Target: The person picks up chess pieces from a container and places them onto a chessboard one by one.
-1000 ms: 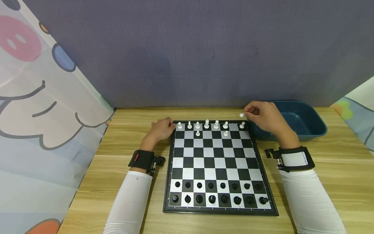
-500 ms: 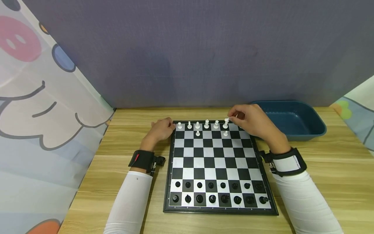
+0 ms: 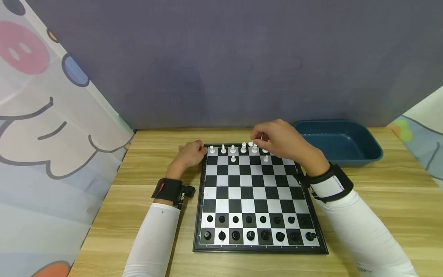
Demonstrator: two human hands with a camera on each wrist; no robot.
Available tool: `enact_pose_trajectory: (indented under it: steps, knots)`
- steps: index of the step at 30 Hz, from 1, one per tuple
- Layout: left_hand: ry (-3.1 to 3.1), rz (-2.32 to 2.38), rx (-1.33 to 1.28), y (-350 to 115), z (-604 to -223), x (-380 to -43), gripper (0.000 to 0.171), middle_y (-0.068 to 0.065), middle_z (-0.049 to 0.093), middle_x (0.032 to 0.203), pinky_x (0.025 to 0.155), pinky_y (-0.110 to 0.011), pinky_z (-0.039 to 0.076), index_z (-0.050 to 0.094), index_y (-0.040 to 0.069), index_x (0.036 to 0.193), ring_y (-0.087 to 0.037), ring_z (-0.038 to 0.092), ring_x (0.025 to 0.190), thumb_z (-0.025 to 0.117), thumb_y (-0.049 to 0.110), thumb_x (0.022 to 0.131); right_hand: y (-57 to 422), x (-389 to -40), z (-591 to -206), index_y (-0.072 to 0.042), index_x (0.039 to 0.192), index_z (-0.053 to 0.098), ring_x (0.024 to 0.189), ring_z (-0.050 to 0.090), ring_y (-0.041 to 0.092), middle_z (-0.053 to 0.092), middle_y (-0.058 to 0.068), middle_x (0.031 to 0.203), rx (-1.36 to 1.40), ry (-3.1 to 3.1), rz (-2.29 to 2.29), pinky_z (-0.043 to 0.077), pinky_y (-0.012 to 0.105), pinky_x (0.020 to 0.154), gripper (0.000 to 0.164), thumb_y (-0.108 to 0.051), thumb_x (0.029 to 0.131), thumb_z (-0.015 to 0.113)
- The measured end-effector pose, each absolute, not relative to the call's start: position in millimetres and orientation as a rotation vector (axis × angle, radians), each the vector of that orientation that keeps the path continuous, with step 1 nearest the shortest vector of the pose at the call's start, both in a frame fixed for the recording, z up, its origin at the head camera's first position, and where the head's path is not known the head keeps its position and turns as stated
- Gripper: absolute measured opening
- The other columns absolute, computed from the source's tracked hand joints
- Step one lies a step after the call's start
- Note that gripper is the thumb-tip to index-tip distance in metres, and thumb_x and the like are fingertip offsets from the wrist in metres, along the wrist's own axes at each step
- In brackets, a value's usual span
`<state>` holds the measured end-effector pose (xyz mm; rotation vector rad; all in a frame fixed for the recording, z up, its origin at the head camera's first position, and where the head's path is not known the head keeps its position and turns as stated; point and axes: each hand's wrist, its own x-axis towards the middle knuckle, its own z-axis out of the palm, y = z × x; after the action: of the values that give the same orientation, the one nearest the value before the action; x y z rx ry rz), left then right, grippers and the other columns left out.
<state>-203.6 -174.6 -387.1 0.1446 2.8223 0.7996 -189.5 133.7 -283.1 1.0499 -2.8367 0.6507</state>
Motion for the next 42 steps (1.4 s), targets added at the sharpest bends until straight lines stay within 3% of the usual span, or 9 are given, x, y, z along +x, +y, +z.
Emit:
enact_pose_trajectory:
  steps: [9,19,42]
  knots:
    - [2.814,0.833,0.137,-175.0,-387.0,-203.8,0.028,-0.001,0.043,0.070,0.121,-0.077,0.003,0.046,0.013,0.086,-0.024,0.050,0.073,0.045,0.028,0.109,85.9,-196.9,-291.6,-0.017,0.087,0.070,0.069,0.059,0.011,0.070,-0.006,0.083,1.253,-2.835,0.564,0.049,0.029,0.063,0.010,-0.012,0.096,0.069]
    - [2.844,0.803,0.138,-174.8,-386.1,-203.8,0.027,-0.002,0.045,0.072,0.120,-0.078,0.010,0.048,0.011,0.087,-0.026,0.054,0.079,0.046,0.027,0.108,43.3,-201.2,-319.3,-0.015,0.092,0.075,0.071,0.059,0.010,0.070,-0.007,0.083,1.367,-2.836,0.476,0.051,0.027,0.063,0.005,-0.012,0.094,0.071]
    - [2.822,0.815,0.148,-175.0,-383.7,-200.5,0.026,-0.002,0.045,0.073,0.120,-0.077,0.007,0.048,0.011,0.088,-0.025,0.051,0.078,0.045,0.026,0.108,13.9,-207.2,-343.0,-0.016,0.093,0.077,0.071,0.060,0.010,0.075,-0.006,0.091,1.351,-2.844,0.448,0.050,0.024,0.060,0.013,-0.009,0.097,0.066]
